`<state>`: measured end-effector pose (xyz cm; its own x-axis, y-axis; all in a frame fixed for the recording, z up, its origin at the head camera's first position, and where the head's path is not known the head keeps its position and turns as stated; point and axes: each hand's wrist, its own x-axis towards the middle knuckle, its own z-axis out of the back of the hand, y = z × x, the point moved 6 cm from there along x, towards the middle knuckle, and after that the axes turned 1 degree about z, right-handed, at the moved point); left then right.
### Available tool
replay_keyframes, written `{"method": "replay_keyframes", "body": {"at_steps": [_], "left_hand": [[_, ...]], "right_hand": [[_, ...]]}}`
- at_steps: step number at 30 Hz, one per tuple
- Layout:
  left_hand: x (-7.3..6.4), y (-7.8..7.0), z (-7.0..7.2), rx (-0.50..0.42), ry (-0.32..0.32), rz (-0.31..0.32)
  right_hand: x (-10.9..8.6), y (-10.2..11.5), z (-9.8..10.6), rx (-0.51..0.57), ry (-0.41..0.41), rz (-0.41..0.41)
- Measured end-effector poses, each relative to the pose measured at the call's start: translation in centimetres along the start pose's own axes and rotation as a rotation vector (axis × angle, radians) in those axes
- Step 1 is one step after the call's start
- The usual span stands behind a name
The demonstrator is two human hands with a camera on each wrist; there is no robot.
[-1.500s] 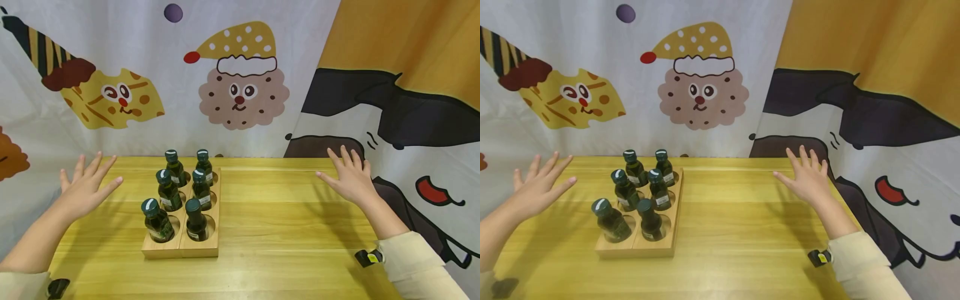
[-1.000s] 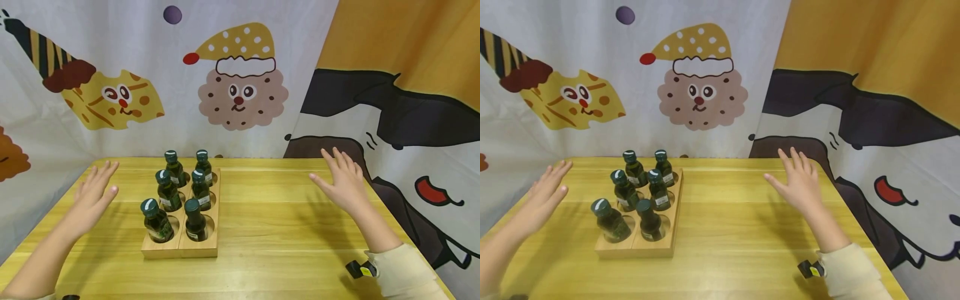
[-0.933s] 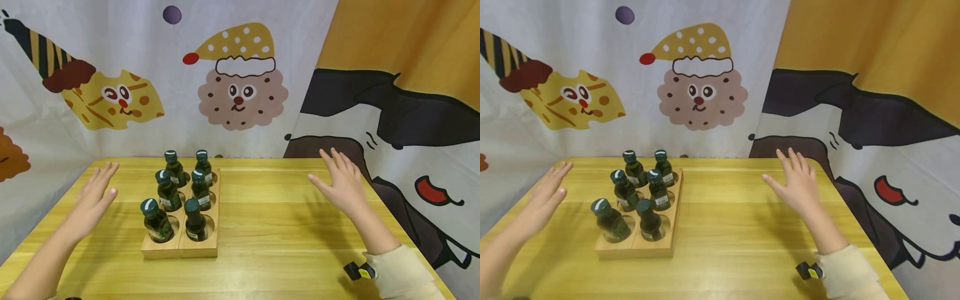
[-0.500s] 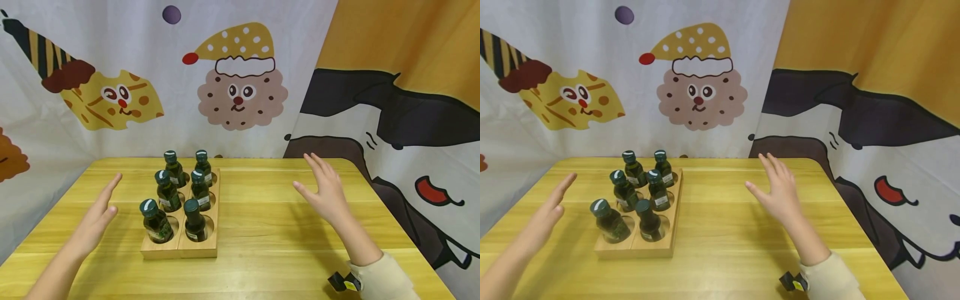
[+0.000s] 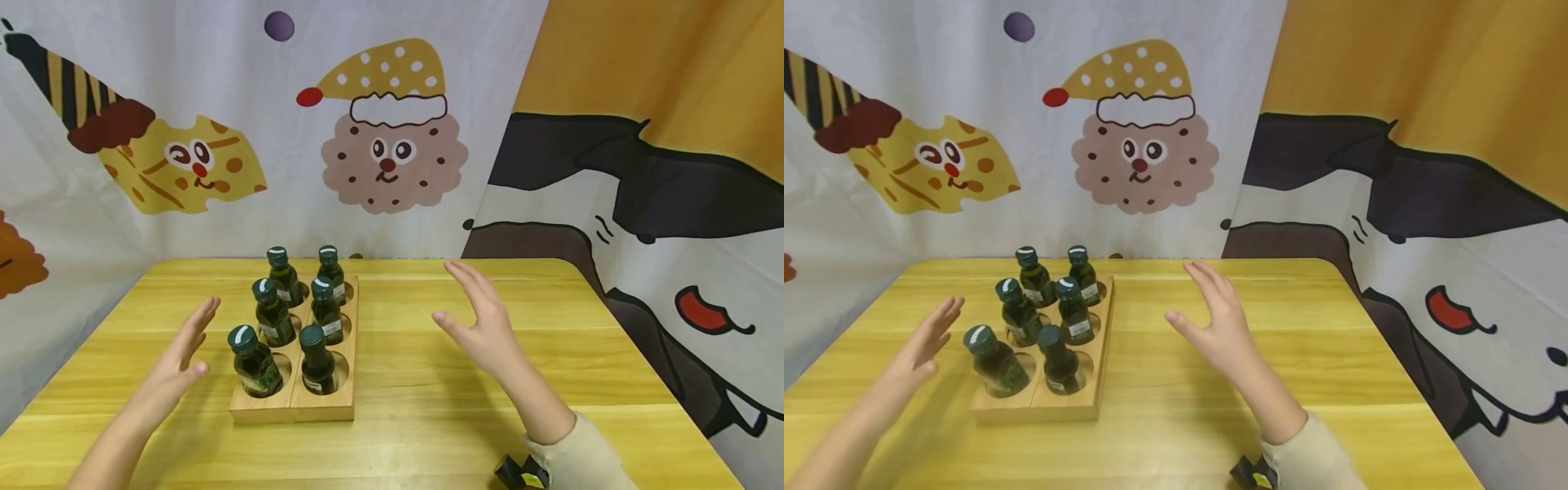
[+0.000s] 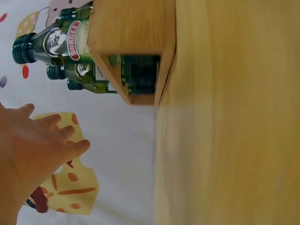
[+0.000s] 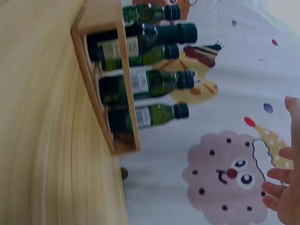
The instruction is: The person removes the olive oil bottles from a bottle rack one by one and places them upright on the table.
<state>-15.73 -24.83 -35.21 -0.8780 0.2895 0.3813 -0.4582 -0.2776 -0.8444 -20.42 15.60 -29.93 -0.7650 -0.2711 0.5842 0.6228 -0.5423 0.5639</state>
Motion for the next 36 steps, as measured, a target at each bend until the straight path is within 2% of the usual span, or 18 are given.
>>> {"method": "replay_keyframes", "body": {"at_steps": [6,14,18,21,25,36], "left_hand": [[-0.2,1.1,-0.8,-0.006,0.053,-0.019],[-0.6,2.8,-1.6,0.046,0.120,0.007],[-1.0,3.8,-1.7,0.057,0.141,0.085],[-1.2,4.6,-1.8,0.062,0.158,0.178],[-1.6,5.3,-1.9,0.091,0.181,0.266],[-2.4,6.0,-2.4,0.089,0.231,0.327]], "right_hand": [[0.5,1.8,-2.0,0.107,0.039,0.021],[1.1,3.5,-4.6,0.195,0.087,0.044],[1.2,4.2,-6.0,0.231,0.127,0.051],[1.4,4.6,-7.0,0.248,0.142,0.063],[1.6,5.1,-8.1,0.279,0.163,0.054],[1.9,6.1,-11.1,0.359,0.228,0.014]]}}
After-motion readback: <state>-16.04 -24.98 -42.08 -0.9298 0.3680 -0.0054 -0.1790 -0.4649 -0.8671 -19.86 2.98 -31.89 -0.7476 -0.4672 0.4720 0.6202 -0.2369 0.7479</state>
